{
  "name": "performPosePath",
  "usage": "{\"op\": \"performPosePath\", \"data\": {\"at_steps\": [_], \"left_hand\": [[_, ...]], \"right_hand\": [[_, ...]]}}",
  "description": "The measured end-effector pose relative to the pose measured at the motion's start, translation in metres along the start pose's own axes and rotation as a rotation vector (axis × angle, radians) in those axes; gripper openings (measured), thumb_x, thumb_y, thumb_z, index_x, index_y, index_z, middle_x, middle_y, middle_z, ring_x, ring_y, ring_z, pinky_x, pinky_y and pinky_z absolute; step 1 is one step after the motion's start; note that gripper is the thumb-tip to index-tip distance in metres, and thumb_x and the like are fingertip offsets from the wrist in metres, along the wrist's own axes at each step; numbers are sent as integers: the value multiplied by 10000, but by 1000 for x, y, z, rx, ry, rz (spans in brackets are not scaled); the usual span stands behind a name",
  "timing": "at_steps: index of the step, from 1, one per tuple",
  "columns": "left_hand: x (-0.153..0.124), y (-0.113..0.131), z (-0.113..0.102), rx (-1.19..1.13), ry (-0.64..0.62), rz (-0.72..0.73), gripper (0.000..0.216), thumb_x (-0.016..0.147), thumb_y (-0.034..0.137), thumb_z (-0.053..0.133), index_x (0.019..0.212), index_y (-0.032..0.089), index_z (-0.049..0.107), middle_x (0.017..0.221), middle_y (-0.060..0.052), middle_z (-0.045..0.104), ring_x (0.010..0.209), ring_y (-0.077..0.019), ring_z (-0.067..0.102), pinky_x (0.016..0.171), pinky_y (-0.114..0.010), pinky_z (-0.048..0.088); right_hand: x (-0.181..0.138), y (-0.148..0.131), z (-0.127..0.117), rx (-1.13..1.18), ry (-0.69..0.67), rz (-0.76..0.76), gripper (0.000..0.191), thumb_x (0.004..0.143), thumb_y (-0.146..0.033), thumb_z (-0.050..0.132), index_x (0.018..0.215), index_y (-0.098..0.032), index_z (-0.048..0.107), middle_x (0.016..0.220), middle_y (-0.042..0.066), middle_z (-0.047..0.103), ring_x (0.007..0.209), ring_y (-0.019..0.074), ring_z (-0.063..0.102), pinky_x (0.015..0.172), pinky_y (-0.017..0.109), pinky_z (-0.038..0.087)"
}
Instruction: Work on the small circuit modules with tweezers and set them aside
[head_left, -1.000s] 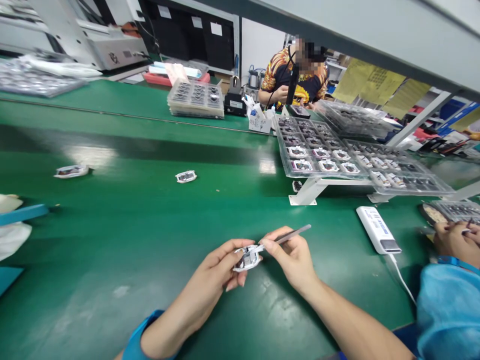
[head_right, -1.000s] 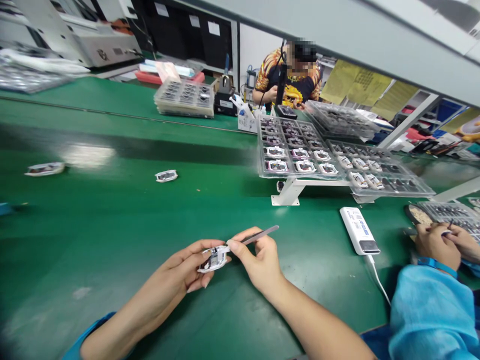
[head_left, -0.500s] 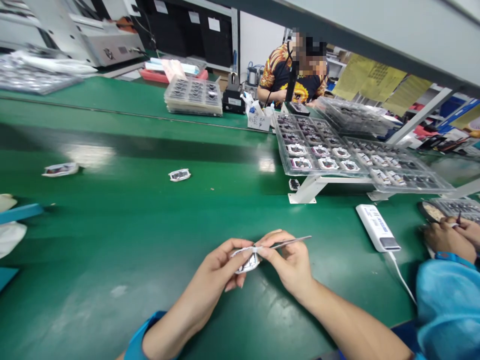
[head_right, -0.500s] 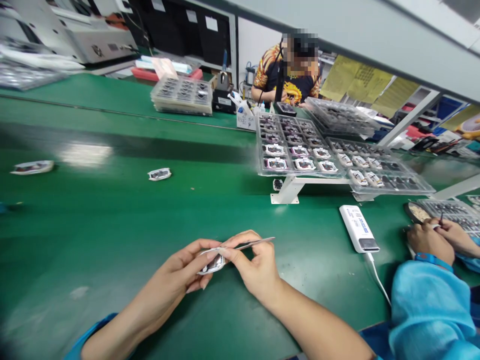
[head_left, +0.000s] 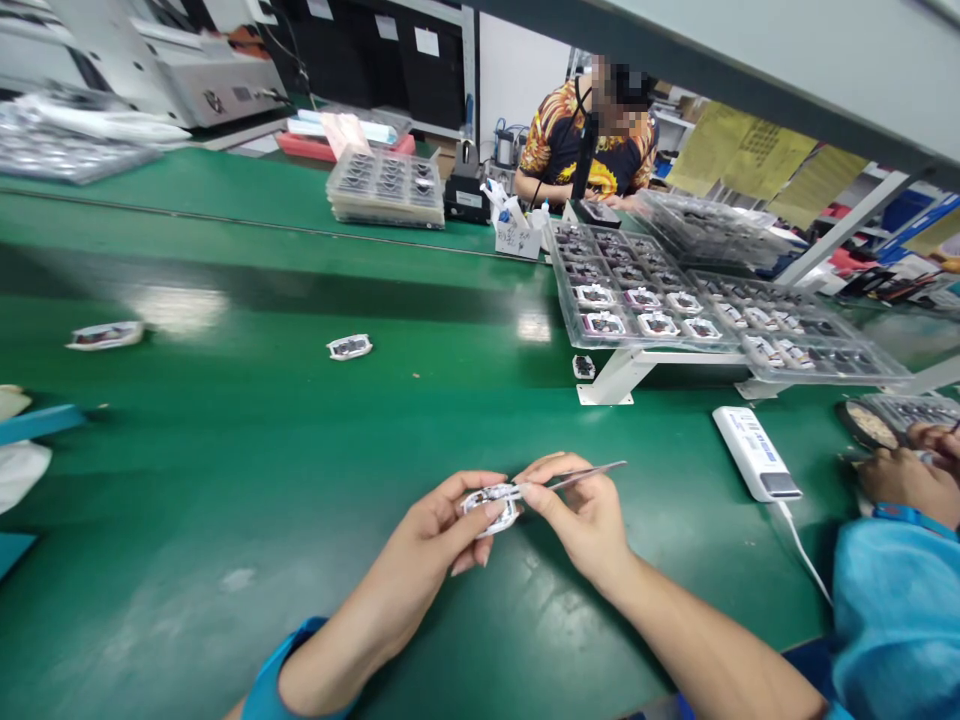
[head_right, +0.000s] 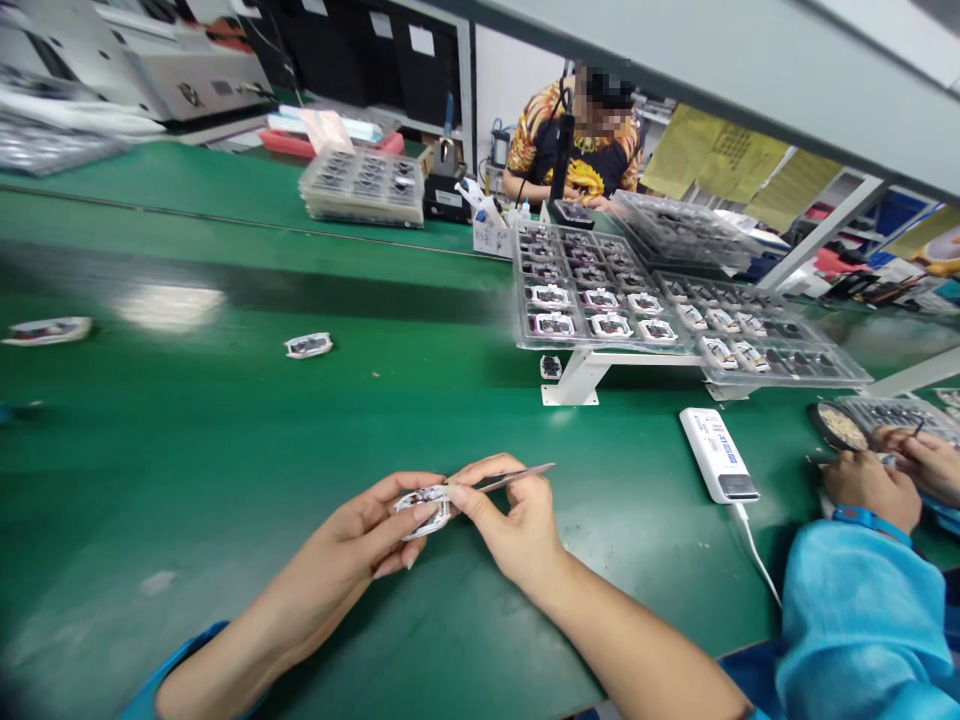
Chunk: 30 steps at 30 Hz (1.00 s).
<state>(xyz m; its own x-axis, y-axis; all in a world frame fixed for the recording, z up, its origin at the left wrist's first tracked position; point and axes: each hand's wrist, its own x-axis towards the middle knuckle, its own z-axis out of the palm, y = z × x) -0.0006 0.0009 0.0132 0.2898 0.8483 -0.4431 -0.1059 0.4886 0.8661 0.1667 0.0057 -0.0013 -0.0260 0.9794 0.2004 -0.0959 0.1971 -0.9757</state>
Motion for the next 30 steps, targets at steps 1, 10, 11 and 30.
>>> {"op": "performPosePath", "data": {"at_steps": [1, 10, 11, 30], "left_hand": [[0, 0, 0, 28, 5, 26, 414, 738, 451, 716, 1025, 176, 599, 571, 57, 540, 525, -104, 442, 491, -214, 284], [4, -5, 0, 226, 55, 241, 265, 744, 362, 670, 938, 185, 634, 614, 41, 561, 524, -125, 483, 526, -253, 376], [4, -5, 0, 234, 56, 243, 264, 742, 363, 670, 935, 186, 636, 623, 39, 563, 525, -126, 485, 525, -253, 380], [-2, 1, 1, 257, 9, 249, 215, 798, 338, 561, 943, 191, 618, 620, 21, 588, 529, -141, 490, 516, -269, 351]], "right_hand": [[0, 0, 0, -1, 27, 25, 102, 796, -297, 731, 810, -207, 686, 804, 36, 723, 756, 183, 684, 709, 319, 550], [2, -1, 0, 12, 14, 165, 145, 747, -317, 752, 768, -196, 676, 729, 15, 725, 683, 163, 664, 680, 296, 527], [2, 0, 0, 16, 15, 171, 142, 741, -312, 755, 764, -196, 676, 723, 12, 725, 678, 161, 663, 677, 294, 525], [3, -3, 0, 44, 52, 141, 160, 723, -321, 781, 741, -197, 681, 717, 18, 733, 667, 168, 680, 652, 297, 546]]}}
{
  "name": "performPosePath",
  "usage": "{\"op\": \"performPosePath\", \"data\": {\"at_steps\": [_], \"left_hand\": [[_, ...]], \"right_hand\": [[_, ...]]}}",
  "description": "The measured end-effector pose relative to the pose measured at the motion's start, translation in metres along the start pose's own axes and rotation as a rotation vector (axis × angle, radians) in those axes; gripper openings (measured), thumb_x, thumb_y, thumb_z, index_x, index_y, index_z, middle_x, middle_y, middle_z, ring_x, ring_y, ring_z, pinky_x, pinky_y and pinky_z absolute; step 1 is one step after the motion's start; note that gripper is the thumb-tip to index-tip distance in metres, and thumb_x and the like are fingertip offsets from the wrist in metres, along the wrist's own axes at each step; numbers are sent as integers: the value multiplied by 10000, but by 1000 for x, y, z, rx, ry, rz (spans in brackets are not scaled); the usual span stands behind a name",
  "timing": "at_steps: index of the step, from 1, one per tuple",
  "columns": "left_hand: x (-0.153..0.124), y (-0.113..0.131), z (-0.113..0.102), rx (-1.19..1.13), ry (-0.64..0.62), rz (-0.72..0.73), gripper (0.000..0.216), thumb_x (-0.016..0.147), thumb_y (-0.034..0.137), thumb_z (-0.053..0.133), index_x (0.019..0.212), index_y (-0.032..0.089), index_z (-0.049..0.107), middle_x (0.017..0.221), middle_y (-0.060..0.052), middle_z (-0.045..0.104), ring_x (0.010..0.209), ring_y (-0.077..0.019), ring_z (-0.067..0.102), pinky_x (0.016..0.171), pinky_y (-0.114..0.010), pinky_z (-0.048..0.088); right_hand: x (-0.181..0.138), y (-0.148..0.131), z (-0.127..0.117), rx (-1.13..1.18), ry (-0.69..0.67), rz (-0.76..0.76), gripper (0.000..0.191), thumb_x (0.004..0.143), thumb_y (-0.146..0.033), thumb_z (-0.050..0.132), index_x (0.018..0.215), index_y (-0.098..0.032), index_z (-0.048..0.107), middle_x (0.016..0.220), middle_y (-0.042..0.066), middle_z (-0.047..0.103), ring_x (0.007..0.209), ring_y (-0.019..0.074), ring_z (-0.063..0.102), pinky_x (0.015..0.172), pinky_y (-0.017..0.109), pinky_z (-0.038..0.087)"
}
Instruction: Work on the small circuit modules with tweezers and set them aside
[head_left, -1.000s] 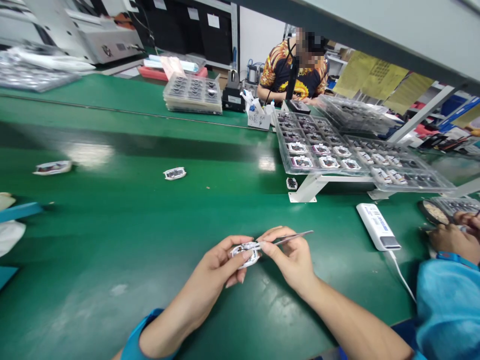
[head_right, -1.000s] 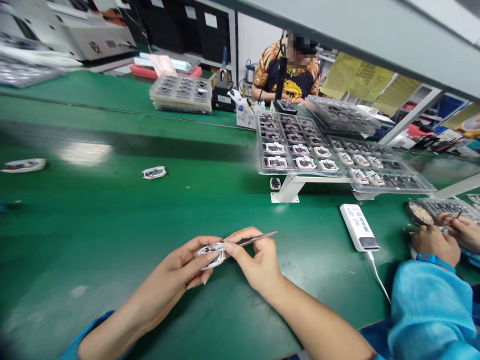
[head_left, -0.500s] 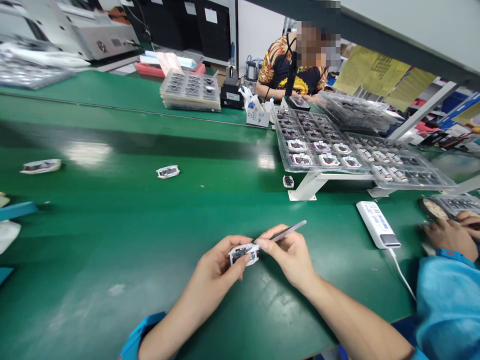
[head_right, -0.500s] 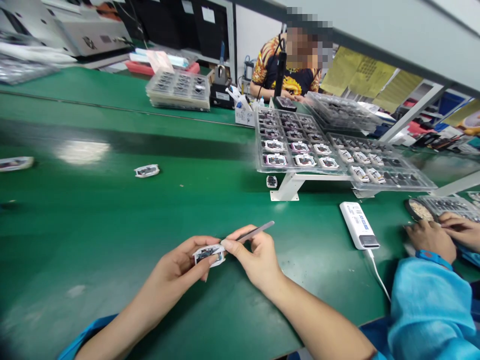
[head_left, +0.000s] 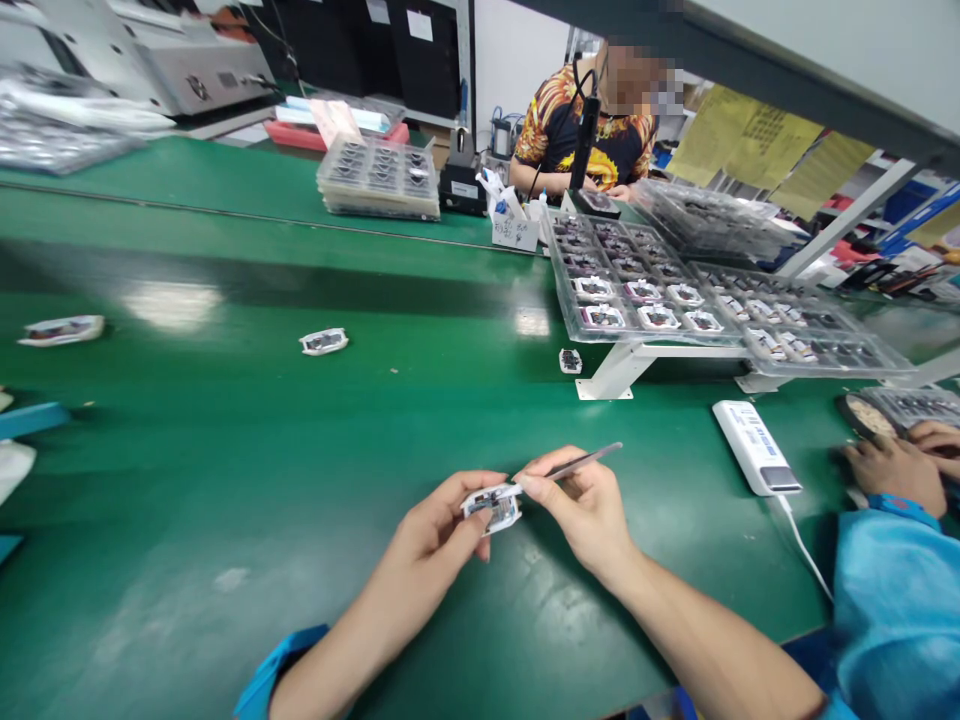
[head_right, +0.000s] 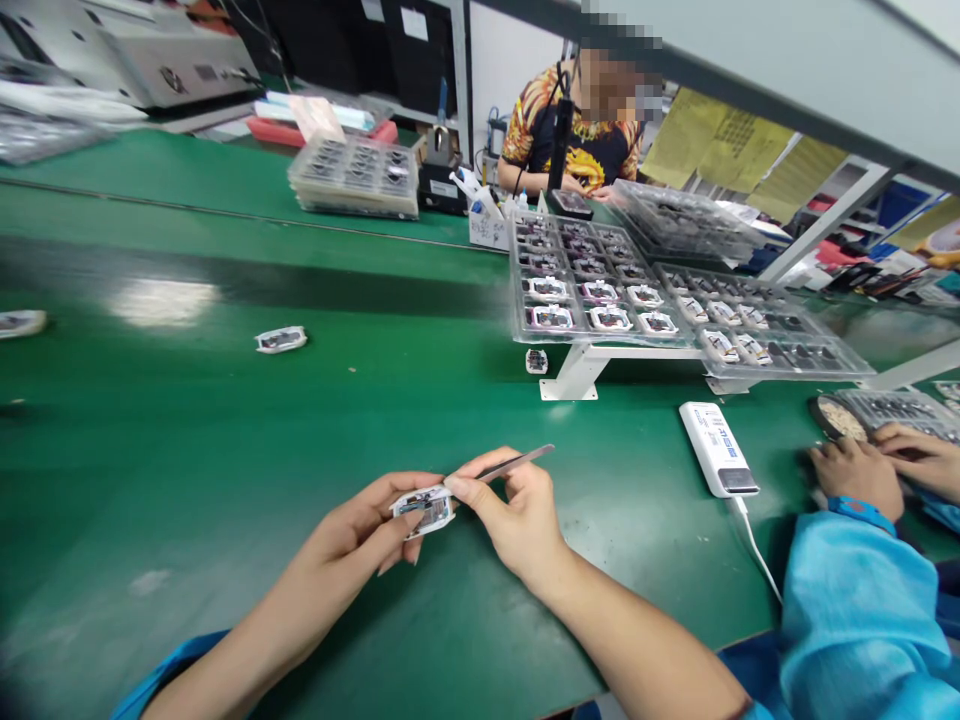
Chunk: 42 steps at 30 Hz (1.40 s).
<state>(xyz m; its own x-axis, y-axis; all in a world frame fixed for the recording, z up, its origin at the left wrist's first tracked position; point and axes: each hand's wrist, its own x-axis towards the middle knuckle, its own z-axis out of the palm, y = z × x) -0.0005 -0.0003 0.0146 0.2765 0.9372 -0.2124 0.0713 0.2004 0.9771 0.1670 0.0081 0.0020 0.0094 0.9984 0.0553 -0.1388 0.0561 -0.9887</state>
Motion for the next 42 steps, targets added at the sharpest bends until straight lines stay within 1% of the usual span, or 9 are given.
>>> {"op": "performPosePath", "data": {"at_steps": [5, 11, 16, 20, 25, 28, 31, 35, 42], "left_hand": [[1, -1, 0, 8, -3, 5, 184, 800, 337, 560, 908, 196, 608, 617, 21, 581, 538, -143, 497, 520, -268, 349], [1, -3, 0, 7, 1, -9, 273, 769, 335, 597, 992, 178, 613, 661, 18, 582, 570, -147, 511, 555, -266, 391], [0, -2, 1, 4, 7, -20, 299, 759, 347, 609, 1001, 171, 613, 667, 22, 581, 569, -142, 510, 552, -263, 396], [2, -6, 2, -3, 31, -34, 286, 798, 387, 586, 978, 168, 618, 707, 14, 602, 547, -127, 502, 554, -267, 390], [4, -11, 5, -10, 67, -43, 346, 812, 420, 560, 1001, 133, 605, 559, 57, 520, 501, -122, 448, 521, -260, 344], [4, -11, 6, -31, 91, -47, 361, 801, 436, 567, 986, 128, 603, 564, 60, 518, 481, -109, 418, 505, -254, 326], [4, -11, 7, -52, 96, -55, 361, 787, 444, 586, 970, 134, 607, 537, 69, 498, 486, -111, 412, 510, -253, 321], [2, -11, 7, -153, 85, -141, 387, 803, 455, 580, 1028, 141, 603, 585, 46, 535, 554, -127, 457, 550, -254, 344], [-1, -10, 7, -244, 73, -178, 380, 822, 455, 561, 1033, 144, 616, 620, 22, 556, 581, -139, 460, 545, -259, 327]], "right_hand": [[0, 1, 0, -4, -9, -25, 104, 737, -264, 764, 747, -199, 684, 726, 17, 736, 678, 168, 682, 662, 297, 544], [-3, 1, -1, -67, -41, -117, 41, 776, -199, 733, 784, -210, 695, 776, 20, 731, 750, 178, 694, 709, 310, 542], [-4, -1, -2, -116, -65, -154, 38, 783, -194, 730, 791, -206, 695, 781, 24, 731, 752, 181, 696, 711, 310, 542], [-4, 0, -1, -101, -52, -133, 43, 779, -187, 730, 781, -204, 690, 766, 16, 732, 733, 171, 693, 694, 294, 539], [-4, 2, 1, -49, -46, -66, 54, 782, -193, 734, 780, -210, 683, 744, -2, 737, 682, 148, 693, 661, 266, 538], [-6, 2, 2, -59, -44, -67, 53, 782, -203, 737, 778, -206, 685, 742, 6, 733, 679, 154, 690, 655, 273, 537], [-8, 1, 2, -117, -44, -133, 45, 788, -209, 734, 783, -202, 691, 765, 27, 731, 729, 180, 691, 698, 313, 542], [-6, 0, 0, -189, -44, -205, 26, 805, -207, 718, 814, -208, 694, 811, 46, 729, 805, 206, 682, 769, 362, 529], [-4, 1, 0, -159, -63, -223, 42, 781, -222, 735, 776, -217, 693, 781, 29, 683, 788, 196, 637, 761, 353, 504]]}}
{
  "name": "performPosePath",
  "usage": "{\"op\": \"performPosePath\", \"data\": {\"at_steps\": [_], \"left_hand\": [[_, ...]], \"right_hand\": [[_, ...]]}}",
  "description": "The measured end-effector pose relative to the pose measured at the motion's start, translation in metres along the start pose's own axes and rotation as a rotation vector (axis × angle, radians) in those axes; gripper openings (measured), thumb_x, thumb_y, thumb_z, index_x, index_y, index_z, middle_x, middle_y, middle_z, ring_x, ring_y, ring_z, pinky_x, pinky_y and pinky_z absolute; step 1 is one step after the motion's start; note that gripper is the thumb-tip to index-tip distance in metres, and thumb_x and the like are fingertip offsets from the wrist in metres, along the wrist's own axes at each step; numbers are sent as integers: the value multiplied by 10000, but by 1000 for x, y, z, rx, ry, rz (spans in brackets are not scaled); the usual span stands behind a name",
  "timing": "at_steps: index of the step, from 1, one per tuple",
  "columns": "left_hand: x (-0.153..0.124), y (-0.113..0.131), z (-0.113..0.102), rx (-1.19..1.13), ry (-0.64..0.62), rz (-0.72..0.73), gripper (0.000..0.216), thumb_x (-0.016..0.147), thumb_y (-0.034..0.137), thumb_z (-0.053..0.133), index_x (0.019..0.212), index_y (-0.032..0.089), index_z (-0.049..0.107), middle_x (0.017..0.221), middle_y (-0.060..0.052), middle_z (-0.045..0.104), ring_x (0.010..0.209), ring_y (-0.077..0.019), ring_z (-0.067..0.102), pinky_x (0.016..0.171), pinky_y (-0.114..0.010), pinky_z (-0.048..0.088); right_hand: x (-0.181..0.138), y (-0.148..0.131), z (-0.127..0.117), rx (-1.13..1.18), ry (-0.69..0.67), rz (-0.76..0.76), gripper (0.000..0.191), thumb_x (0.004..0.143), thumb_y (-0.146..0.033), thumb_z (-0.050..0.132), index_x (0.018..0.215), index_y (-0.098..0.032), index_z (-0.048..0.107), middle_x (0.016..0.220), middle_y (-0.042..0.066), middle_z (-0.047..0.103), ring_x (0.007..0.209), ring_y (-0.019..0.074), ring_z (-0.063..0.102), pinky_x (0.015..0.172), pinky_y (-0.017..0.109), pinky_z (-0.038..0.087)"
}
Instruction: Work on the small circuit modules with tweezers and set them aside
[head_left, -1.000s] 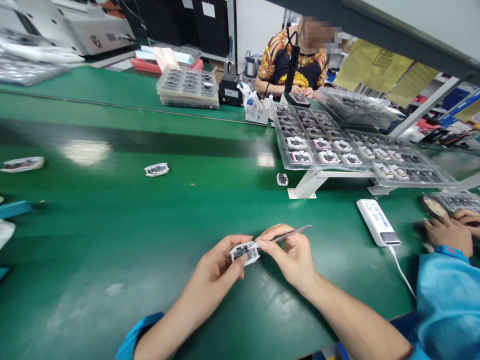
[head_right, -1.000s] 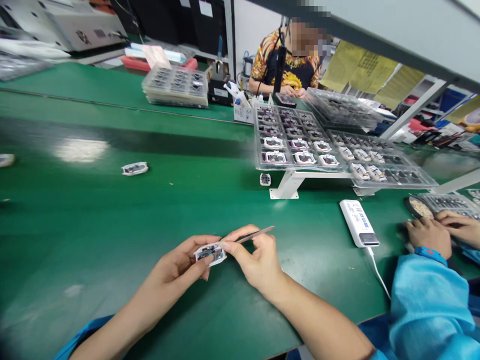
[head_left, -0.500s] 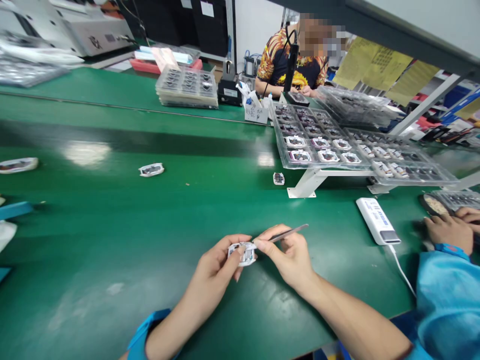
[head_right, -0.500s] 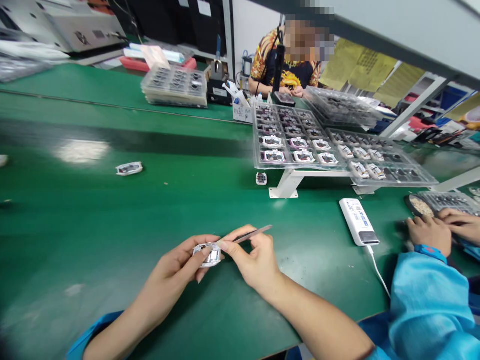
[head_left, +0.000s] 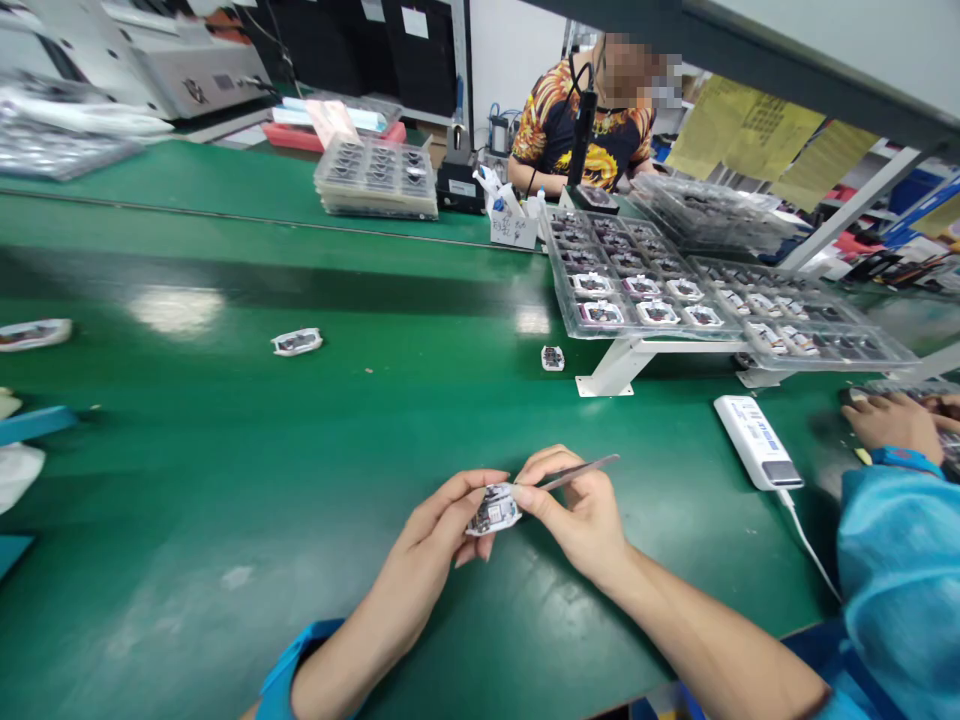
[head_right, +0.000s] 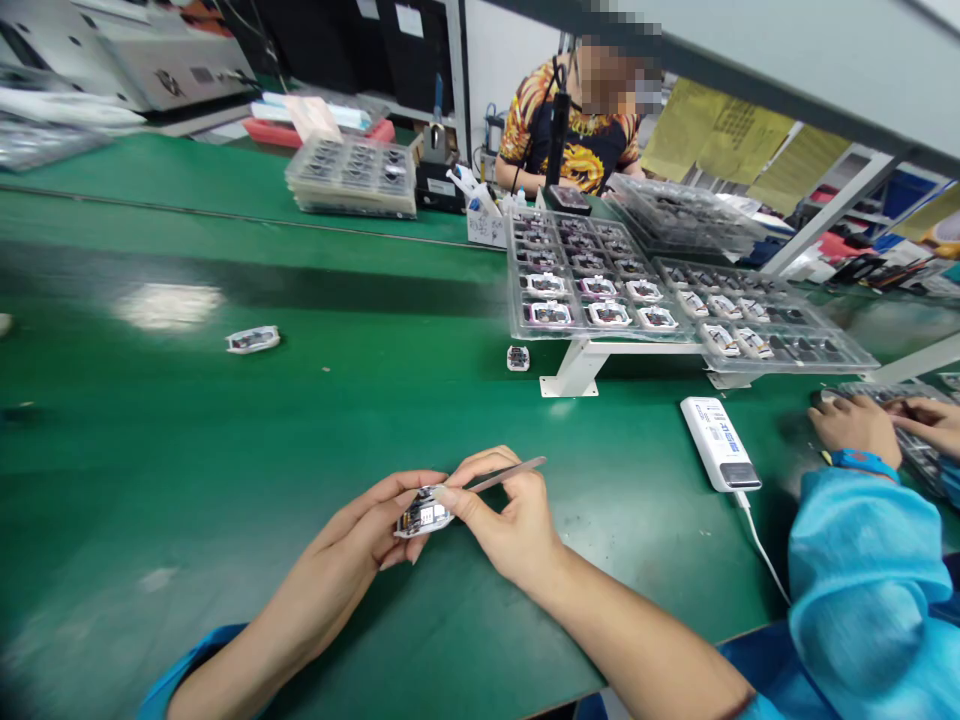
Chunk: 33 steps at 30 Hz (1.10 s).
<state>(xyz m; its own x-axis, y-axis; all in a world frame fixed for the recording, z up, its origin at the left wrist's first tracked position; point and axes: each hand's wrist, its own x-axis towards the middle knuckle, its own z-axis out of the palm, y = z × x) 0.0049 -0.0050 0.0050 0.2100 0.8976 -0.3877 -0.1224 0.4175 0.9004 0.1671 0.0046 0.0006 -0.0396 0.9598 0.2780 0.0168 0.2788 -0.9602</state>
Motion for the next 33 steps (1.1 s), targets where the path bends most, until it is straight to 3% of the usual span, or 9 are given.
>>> {"op": "performPosePath", "data": {"at_steps": [9, 19, 33], "left_hand": [[-3, 2, 1, -32, -43, -35, 329, 823, 433, 564, 984, 153, 628, 632, 30, 543, 559, -125, 434, 534, -252, 312], [-2, -2, -2, 95, -63, 53, 324, 851, 376, 501, 1057, 146, 598, 637, 9, 582, 595, -153, 460, 559, -269, 341], [-4, 3, -2, 193, -131, 62, 358, 833, 383, 503, 1093, 146, 569, 645, 9, 573, 585, -157, 441, 556, -275, 325]], "right_hand": [[-1, 2, 2, 104, -46, 218, 105, 759, -279, 740, 754, -203, 667, 730, 0, 663, 638, 151, 620, 611, 287, 500], [-1, 0, 3, 25, 39, 202, 105, 744, -277, 748, 756, -196, 682, 752, 13, 689, 725, 170, 638, 709, 305, 502], [1, 2, 4, 204, 53, 276, 147, 699, -300, 780, 717, -193, 681, 691, 11, 699, 624, 150, 623, 589, 267, 501]]}}
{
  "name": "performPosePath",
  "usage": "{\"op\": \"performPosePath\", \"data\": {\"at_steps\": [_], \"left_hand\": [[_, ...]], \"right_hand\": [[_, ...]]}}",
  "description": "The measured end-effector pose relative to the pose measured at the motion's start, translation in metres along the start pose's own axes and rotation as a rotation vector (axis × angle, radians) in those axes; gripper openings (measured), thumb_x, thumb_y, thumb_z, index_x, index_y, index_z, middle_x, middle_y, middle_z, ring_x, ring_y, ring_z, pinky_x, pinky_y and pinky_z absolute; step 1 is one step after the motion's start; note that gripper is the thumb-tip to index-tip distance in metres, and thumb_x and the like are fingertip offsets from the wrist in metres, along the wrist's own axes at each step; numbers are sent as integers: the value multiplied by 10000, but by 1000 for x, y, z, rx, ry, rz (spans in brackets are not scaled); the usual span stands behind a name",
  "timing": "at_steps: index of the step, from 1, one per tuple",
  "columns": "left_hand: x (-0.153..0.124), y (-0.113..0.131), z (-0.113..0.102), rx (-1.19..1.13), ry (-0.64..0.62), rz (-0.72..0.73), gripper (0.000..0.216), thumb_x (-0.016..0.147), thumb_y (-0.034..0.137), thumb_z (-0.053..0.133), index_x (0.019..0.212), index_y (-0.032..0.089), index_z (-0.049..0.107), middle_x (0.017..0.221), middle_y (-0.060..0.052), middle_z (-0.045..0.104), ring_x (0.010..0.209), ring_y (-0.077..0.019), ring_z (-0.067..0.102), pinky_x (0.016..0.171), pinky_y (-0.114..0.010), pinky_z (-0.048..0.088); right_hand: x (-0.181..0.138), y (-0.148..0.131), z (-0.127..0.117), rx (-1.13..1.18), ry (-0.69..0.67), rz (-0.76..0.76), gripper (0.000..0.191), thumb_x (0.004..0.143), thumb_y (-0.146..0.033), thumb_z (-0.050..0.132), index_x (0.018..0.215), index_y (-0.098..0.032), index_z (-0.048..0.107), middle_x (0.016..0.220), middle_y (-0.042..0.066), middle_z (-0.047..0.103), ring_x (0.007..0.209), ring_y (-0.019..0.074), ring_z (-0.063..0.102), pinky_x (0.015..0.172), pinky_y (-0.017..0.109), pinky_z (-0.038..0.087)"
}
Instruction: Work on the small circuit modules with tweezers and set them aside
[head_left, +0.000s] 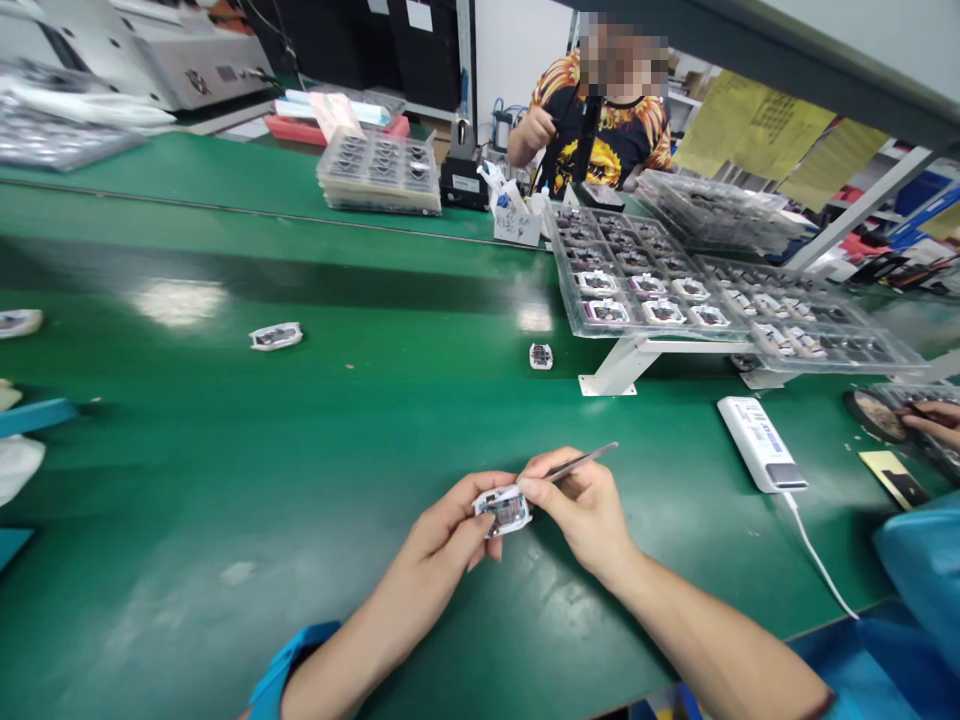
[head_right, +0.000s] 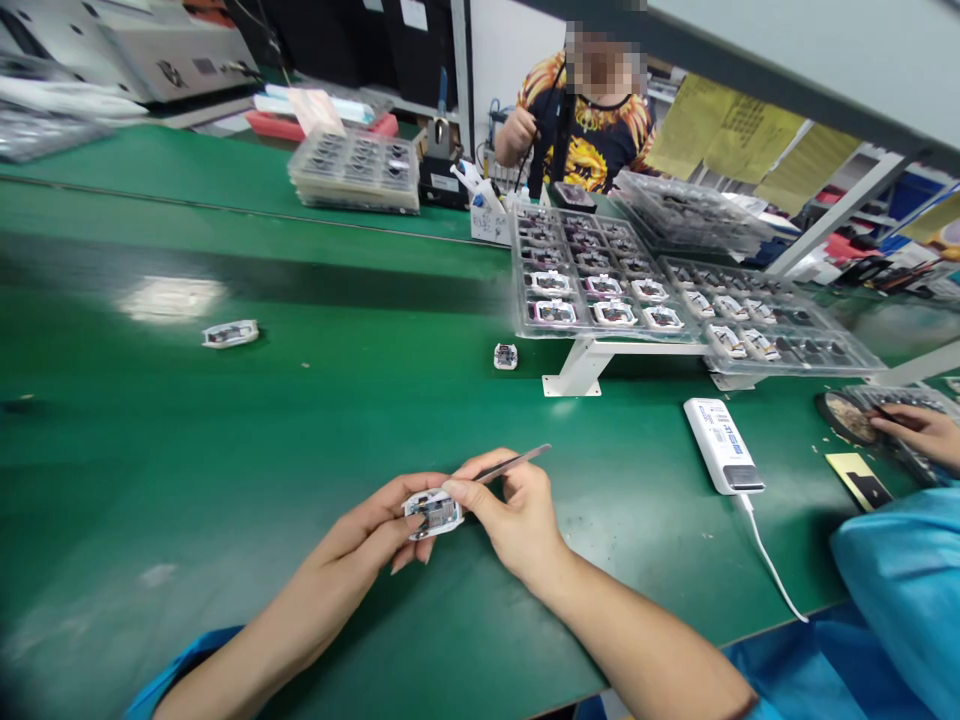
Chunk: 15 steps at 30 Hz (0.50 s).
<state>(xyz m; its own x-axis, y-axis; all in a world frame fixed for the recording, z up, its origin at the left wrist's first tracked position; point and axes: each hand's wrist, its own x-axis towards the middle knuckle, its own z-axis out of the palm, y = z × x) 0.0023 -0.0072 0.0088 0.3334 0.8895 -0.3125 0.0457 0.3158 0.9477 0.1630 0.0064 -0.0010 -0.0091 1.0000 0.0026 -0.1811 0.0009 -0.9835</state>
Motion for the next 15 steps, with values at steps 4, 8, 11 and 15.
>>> {"op": "performPosePath", "data": {"at_steps": [4, 8, 11, 15], "left_hand": [[0, -1, -2, -13, -13, -9, 367, 832, 396, 509, 1096, 148, 567, 648, 14, 557, 597, -159, 442, 553, -271, 311], [1, -2, -3, -32, -12, -21, 350, 838, 380, 507, 1092, 150, 577, 654, 17, 544, 613, -159, 448, 569, -269, 309], [0, -1, -3, -53, -7, -27, 325, 849, 378, 506, 1074, 158, 590, 658, 19, 541, 627, -159, 456, 594, -271, 326], [0, 1, -4, -89, 7, -25, 286, 844, 389, 532, 1017, 177, 613, 673, 17, 550, 620, -157, 463, 599, -274, 340]], "right_hand": [[-1, 0, 1, 28, -13, -37, 138, 713, -291, 781, 716, -193, 685, 711, 10, 693, 629, 144, 623, 600, 267, 512], [-2, 1, 0, -24, -30, -111, 136, 736, -304, 777, 732, -199, 690, 736, 21, 695, 683, 165, 639, 631, 290, 525], [-3, 0, -2, -86, -60, -178, 111, 765, -299, 762, 748, -209, 699, 750, 33, 701, 729, 184, 650, 686, 323, 530], [-4, -2, -2, -154, -80, -271, 82, 794, -286, 745, 752, -225, 711, 750, 40, 713, 759, 201, 655, 736, 363, 525]]}}
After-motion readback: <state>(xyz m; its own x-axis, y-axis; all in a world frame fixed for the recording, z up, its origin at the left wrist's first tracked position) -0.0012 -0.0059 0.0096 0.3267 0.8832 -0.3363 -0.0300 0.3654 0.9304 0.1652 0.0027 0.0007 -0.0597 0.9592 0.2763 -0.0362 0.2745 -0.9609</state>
